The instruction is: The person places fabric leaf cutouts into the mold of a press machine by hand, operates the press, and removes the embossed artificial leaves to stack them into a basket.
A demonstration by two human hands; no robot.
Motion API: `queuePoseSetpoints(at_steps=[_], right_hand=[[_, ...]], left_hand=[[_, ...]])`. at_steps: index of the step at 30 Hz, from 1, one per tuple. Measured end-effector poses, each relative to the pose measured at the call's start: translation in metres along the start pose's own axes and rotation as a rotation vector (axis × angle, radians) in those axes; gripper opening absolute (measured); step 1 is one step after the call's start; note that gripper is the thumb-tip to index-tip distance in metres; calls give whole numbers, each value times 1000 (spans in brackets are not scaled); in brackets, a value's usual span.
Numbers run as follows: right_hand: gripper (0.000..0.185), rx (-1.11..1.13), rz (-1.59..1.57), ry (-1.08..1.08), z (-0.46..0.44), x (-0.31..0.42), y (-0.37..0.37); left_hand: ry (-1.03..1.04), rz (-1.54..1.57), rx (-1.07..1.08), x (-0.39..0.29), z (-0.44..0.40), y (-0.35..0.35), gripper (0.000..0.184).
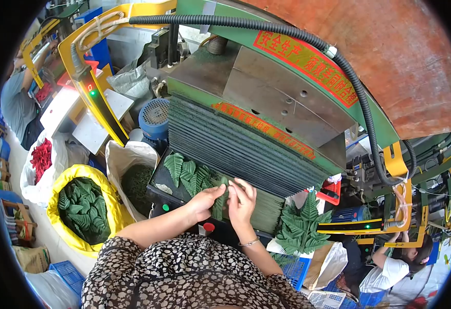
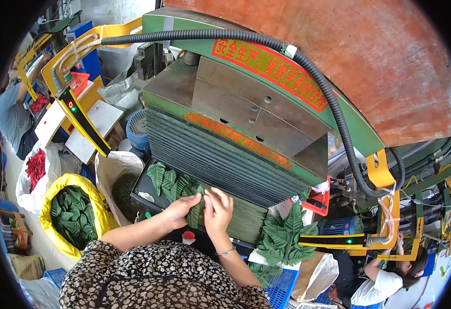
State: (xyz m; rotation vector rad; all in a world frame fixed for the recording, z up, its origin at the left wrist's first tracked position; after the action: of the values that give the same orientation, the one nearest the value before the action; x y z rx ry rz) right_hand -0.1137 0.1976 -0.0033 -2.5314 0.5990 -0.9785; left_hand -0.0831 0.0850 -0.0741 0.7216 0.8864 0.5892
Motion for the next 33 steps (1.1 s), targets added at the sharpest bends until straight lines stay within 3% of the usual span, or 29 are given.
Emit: queuePoseSetpoints(at_steps=[2,3,4,6,7,10,16,20,23,28,31,33], right_hand=[[10,-186,-406,322,5,-19,0],[10,-186,-403,323,7,-24,-8],[11,-84,-510,480,3,-33,-19],[12,114,-716,787,-6,-46,-43],[12,108,-714,784,-13,-47,-57],[11,489,-644,788,-25,-38,-69],[11,418,-552,692,-60,-35,-85],[12,433,-517,638,-82,-41,-78],[13,469,-534,616,-94,-45,-69],[16,428,-531,553,-110,-42,-63],[17,449,-483,441,-117,-40,-58],[17,317,-511,292,-115,-45,-50]], left_hand=[[135,188,-75,-14,-10,-7,31],[195,283,-115,-18,-14,-11,31],[191,284,-112,-20,-15,-17,31],[307,-16,-128,-42,-12,-37,28],[368,-168,-137,-51,-12,-41,27],[421,-340,-200,-62,-12,-32,23],[515,-338,-110,-93,-2,0,17],[545,-697,34,-125,6,42,16],[442,-954,127,-132,2,83,18],[482,-1055,224,-135,-18,111,20],[129,-941,291,-120,-41,106,23],[82,-808,277,-114,-51,106,24]])
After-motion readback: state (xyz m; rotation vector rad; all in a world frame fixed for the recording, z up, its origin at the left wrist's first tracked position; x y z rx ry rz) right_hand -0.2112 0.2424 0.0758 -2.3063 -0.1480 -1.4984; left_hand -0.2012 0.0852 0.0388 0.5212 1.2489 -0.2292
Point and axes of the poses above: each hand's wrist, its own z-axis away from the middle knuckle, its own y-axis out of the palm, x = y × z, the point moved 5 cm from there along -z, towards the middle knuckle
